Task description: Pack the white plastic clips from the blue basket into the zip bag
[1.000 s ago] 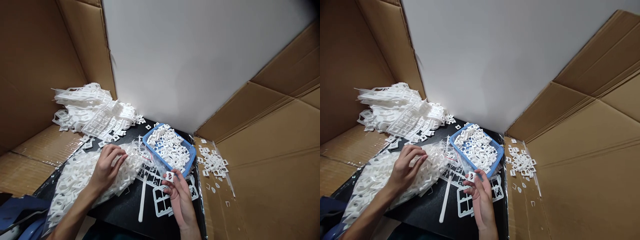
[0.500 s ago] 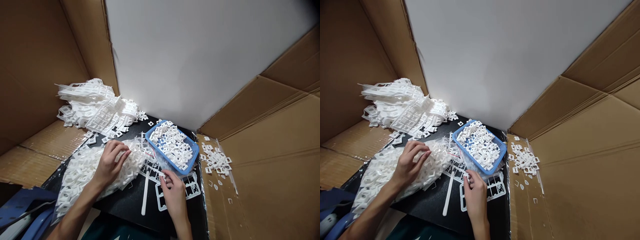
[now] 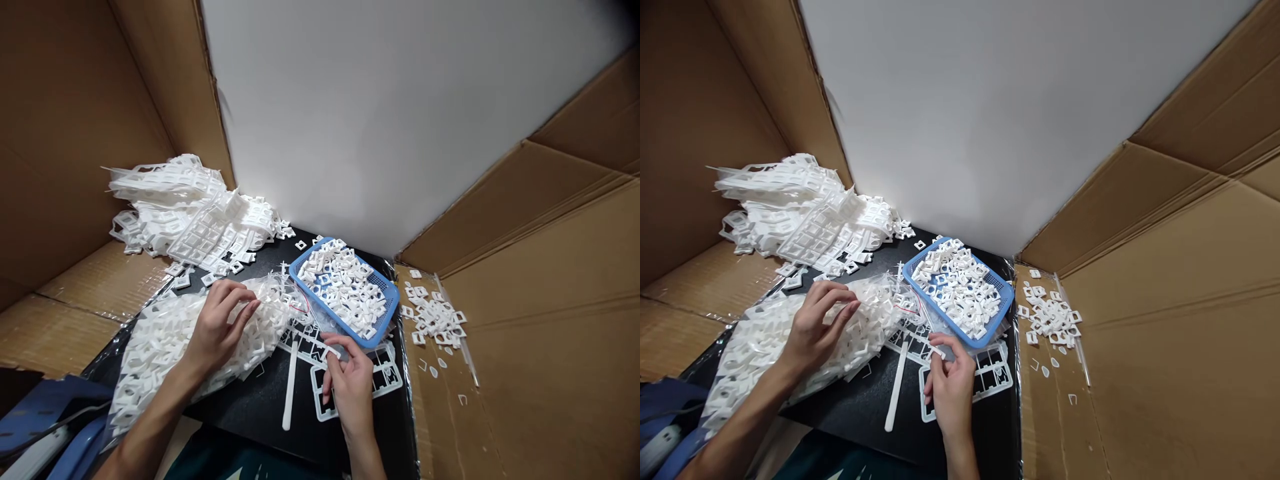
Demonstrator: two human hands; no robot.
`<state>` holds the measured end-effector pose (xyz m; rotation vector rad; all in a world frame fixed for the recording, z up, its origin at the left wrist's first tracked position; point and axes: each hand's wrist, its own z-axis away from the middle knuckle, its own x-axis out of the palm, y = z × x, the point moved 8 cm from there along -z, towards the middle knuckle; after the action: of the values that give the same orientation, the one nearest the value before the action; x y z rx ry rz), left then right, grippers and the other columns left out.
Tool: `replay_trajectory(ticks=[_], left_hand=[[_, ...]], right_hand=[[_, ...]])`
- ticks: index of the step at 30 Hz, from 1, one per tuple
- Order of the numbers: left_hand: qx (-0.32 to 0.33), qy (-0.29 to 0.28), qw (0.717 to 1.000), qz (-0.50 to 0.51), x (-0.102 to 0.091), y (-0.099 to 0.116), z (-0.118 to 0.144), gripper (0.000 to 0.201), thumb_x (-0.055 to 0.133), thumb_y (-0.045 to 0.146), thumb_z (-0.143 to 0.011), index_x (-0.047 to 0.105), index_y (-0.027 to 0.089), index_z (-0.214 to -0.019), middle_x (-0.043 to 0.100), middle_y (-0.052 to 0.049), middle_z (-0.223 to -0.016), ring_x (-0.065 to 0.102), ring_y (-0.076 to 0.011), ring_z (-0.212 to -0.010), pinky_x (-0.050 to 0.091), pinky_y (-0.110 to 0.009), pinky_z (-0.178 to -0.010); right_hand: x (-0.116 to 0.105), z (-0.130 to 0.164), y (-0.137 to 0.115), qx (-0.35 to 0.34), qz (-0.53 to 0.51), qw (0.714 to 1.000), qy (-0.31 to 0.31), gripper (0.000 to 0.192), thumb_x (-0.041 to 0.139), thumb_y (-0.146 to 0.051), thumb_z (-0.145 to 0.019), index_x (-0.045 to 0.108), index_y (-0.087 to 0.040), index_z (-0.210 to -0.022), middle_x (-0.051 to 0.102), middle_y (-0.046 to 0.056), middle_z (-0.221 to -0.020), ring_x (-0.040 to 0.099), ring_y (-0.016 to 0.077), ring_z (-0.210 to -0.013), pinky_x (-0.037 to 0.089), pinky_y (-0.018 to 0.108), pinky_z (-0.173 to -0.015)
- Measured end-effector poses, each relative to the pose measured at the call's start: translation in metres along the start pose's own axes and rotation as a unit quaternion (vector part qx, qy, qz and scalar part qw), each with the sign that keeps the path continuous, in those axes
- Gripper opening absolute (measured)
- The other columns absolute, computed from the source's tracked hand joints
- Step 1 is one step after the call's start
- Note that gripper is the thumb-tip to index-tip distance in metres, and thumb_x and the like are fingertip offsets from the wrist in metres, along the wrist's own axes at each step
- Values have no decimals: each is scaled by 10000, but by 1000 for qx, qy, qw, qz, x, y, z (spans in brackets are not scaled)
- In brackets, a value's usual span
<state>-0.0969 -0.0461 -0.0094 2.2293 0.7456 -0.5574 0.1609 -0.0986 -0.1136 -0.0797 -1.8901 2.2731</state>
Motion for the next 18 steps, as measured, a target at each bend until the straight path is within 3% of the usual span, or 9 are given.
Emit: replay_trajectory(ticks=[3,6,8,11,15,18], left_hand=[[-2,0,1000,1,0,0,0,95,624,104,-1042,621,198,-1042,605,-54,-975,577,-225,-930,469,-376,-845],[-1,-3,1000,3,1,1,-2,91,626,110,-1043,618,201,-1044,607,-58,-980,581,-229,-939,476,-375,-836],[-1,-5,1000,5,1,1,-2,88,622,115,-1046,619,203,-1047,611,-60,-981,583,-232,-941,478,-379,-837],[-3,-3,1000,6,1,1,-2,91,620,113,-1045,621,204,-1046,614,-58,-975,585,-232,-936,477,-381,-844],[-5,-5,1000,9,1,0,-1,94,619,109,-1047,614,202,-1041,606,-57,-981,581,-226,-943,475,-373,-848],[-9,-10,1000,11,3,-1,0,97,620,103,-1050,612,199,-1049,598,-58,-993,575,-222,-957,472,-370,-858]], right_hand=[[6,1,-6,-30,44,998,-26,224,658,-385,-976,763,-190,-1011,648,169,-1441,623,73,-482,486,230,-351],[6,4,-20,-105,161,981,-9,222,627,-283,-974,835,-220,-1022,633,162,-1471,737,176,-735,639,320,-584],[10,4,-20,-111,187,976,-24,243,615,-249,-973,855,-231,-1010,658,154,-1433,734,190,-781,662,347,-668],[15,3,-7,-52,126,989,-54,203,669,-312,-972,846,-213,-977,693,152,-1359,696,148,-670,633,304,-571],[8,3,9,28,-22,999,-40,278,781,-441,-926,809,-192,-1048,753,136,-1183,627,108,-541,496,227,-383],[2,6,9,56,-109,992,-26,368,821,-422,-915,776,-196,-1203,777,102,-1072,710,150,-689,633,268,-583]])
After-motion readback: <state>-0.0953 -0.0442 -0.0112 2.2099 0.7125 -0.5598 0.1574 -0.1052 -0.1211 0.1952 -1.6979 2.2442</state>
